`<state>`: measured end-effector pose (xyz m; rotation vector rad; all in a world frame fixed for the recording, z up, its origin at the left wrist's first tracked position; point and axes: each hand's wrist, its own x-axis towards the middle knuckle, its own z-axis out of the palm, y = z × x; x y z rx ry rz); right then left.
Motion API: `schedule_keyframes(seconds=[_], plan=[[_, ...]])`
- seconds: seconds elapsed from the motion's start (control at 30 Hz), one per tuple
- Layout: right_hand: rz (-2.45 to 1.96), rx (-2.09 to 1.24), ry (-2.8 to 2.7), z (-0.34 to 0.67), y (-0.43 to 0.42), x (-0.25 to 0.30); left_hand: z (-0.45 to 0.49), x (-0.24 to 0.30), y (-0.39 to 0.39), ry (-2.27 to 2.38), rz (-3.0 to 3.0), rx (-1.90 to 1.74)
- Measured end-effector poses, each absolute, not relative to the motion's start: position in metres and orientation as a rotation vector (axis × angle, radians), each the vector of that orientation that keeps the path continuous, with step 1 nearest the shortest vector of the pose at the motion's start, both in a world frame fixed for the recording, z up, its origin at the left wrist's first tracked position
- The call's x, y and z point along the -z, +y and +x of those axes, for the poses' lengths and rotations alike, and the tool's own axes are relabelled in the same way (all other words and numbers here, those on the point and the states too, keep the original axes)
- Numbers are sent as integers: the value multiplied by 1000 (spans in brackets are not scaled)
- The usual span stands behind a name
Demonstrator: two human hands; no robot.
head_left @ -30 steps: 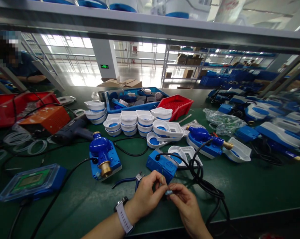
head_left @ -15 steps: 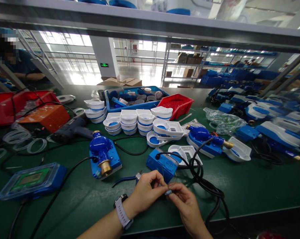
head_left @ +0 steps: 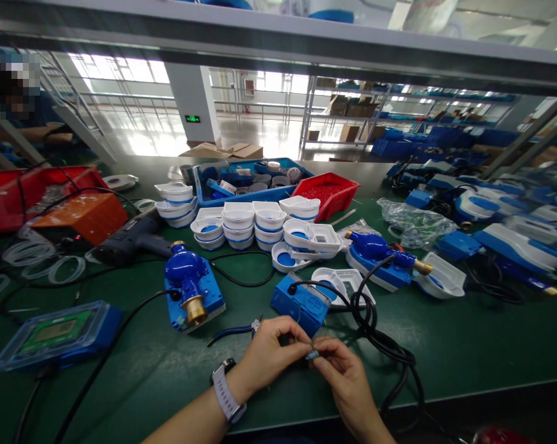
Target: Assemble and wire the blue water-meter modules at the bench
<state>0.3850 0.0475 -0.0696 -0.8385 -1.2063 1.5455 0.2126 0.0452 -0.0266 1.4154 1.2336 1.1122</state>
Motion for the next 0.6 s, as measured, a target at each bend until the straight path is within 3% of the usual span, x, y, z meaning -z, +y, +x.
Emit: schedule_keyframes(seconds=[0.6], plan=[[-811,-1551,-1215,388,46,74,198,16,42,1044,1374,-899]])
